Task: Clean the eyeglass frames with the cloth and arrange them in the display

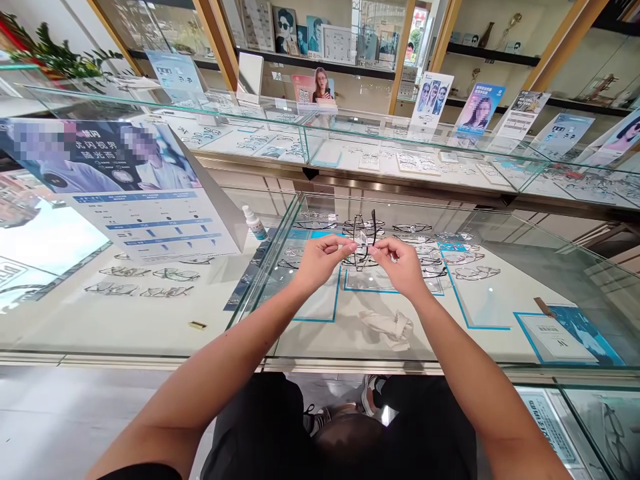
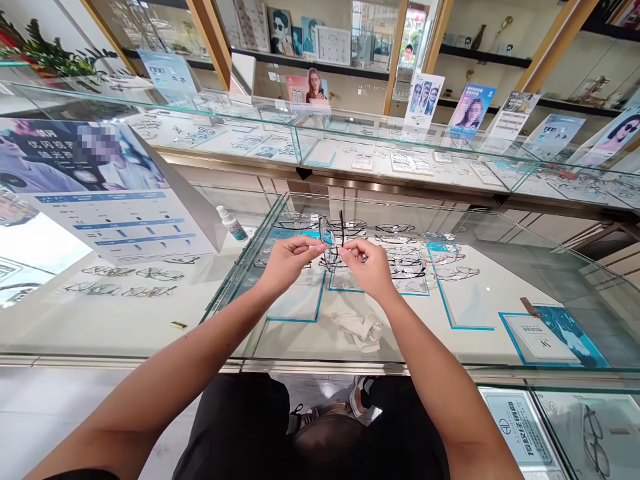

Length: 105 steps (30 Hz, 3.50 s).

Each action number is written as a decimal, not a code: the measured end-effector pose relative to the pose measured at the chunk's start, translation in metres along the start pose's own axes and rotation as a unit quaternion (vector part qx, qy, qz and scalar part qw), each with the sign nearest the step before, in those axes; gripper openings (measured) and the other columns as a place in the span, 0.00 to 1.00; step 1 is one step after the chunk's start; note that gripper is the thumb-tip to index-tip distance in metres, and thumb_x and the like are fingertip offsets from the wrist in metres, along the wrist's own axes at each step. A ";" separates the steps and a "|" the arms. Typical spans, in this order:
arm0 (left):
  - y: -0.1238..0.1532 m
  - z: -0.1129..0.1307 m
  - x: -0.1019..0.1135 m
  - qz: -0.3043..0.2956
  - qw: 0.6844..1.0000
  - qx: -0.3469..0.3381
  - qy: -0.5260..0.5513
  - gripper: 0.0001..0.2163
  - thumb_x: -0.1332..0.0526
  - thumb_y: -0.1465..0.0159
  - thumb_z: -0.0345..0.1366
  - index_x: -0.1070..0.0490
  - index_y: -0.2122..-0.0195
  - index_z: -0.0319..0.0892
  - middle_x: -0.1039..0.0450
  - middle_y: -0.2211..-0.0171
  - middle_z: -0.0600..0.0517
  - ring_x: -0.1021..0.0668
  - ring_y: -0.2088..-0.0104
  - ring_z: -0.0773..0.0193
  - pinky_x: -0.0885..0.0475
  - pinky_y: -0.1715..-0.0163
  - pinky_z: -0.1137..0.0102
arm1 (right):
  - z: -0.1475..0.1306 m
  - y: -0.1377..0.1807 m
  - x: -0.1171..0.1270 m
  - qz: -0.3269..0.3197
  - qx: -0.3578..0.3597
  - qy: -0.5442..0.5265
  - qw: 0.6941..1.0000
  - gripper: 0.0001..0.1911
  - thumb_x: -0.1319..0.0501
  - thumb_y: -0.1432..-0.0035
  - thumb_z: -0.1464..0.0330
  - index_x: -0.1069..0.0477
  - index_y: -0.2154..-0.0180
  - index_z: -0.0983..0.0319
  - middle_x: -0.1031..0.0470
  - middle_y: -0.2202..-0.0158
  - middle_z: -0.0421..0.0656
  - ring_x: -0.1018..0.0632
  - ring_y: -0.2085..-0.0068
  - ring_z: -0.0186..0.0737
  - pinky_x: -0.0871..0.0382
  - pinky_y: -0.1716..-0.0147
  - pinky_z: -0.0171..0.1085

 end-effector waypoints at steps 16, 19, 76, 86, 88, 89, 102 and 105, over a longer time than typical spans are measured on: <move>-0.017 -0.004 0.022 0.095 0.979 0.072 0.167 0.18 0.18 0.52 0.49 0.16 0.69 0.43 0.24 0.69 0.52 0.33 0.71 0.69 0.40 0.72 0.70 | 0.016 -0.010 0.011 0.084 -0.090 -0.116 0.986 0.15 0.28 0.45 0.54 0.24 0.69 0.58 0.25 0.72 0.38 0.32 0.73 0.34 0.35 0.70 0.37; -0.016 -0.006 0.020 0.092 0.975 0.077 0.189 0.19 0.18 0.53 0.50 0.17 0.67 0.44 0.29 0.72 0.54 0.37 0.73 0.71 0.42 0.74 0.70 | 0.020 -0.009 0.009 0.110 -0.088 -0.123 0.982 0.16 0.29 0.44 0.53 0.25 0.68 0.57 0.27 0.73 0.37 0.32 0.73 0.34 0.35 0.70 0.36; 0.019 0.023 -0.002 0.052 0.979 -0.149 -0.132 0.18 0.29 0.33 0.56 0.15 0.66 0.46 0.26 0.72 0.52 0.35 0.74 0.65 0.41 0.70 0.65 | -0.020 0.016 -0.016 -0.030 0.127 0.128 0.983 0.21 0.35 0.29 0.62 0.22 0.37 0.53 0.19 0.39 0.49 0.22 0.39 0.52 0.29 0.37 0.53; 0.011 0.018 -0.012 -0.090 0.994 -0.018 0.057 0.20 0.21 0.45 0.57 0.15 0.69 0.44 0.20 0.71 0.49 0.21 0.66 0.59 0.25 0.59 0.62 | -0.020 0.018 -0.022 -0.054 0.157 0.129 0.978 0.12 0.36 0.26 0.62 0.19 0.47 0.56 0.14 0.48 0.49 0.18 0.47 0.52 0.27 0.42 0.53; 0.010 0.017 -0.013 -0.104 0.992 -0.022 0.060 0.19 0.22 0.43 0.57 0.14 0.68 0.44 0.16 0.65 0.46 0.17 0.59 0.54 0.22 0.52 0.59 | -0.020 0.018 -0.020 -0.043 0.153 0.133 0.978 0.12 0.36 0.26 0.61 0.19 0.48 0.56 0.14 0.48 0.49 0.18 0.47 0.52 0.27 0.42 0.53; 0.010 0.017 -0.013 -0.113 0.992 -0.030 0.051 0.20 0.23 0.41 0.57 0.14 0.67 0.44 0.15 0.64 0.46 0.16 0.57 0.52 0.22 0.50 0.58 | -0.019 0.017 -0.019 -0.037 0.151 0.136 0.978 0.12 0.36 0.26 0.60 0.19 0.48 0.56 0.14 0.48 0.49 0.18 0.46 0.53 0.27 0.42 0.53; -0.038 0.004 0.123 0.416 0.838 -0.161 -0.315 0.23 0.34 0.32 0.33 0.29 0.36 0.41 0.28 0.37 0.38 0.27 0.34 0.49 0.34 0.30 0.56 | -0.007 0.004 0.013 0.029 0.153 0.164 0.974 0.18 0.44 0.21 0.56 0.18 0.55 0.54 0.14 0.52 0.46 0.19 0.47 0.52 0.30 0.43 0.52; -0.046 -0.016 0.135 0.418 0.842 -0.095 -0.329 0.32 0.34 0.35 0.30 0.38 0.29 0.39 0.35 0.29 0.34 0.35 0.25 0.45 0.43 0.24 0.53 | -0.007 0.002 0.018 0.041 0.157 0.157 0.974 0.19 0.45 0.21 0.56 0.17 0.54 0.55 0.15 0.50 0.47 0.18 0.45 0.53 0.29 0.42 0.52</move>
Point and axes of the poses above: each hand's wrist, its own y-axis away from the middle knuckle, its own x-axis out of the back of the hand, z = x × y, the point moved 4 cm from there along -y, towards the middle knuckle
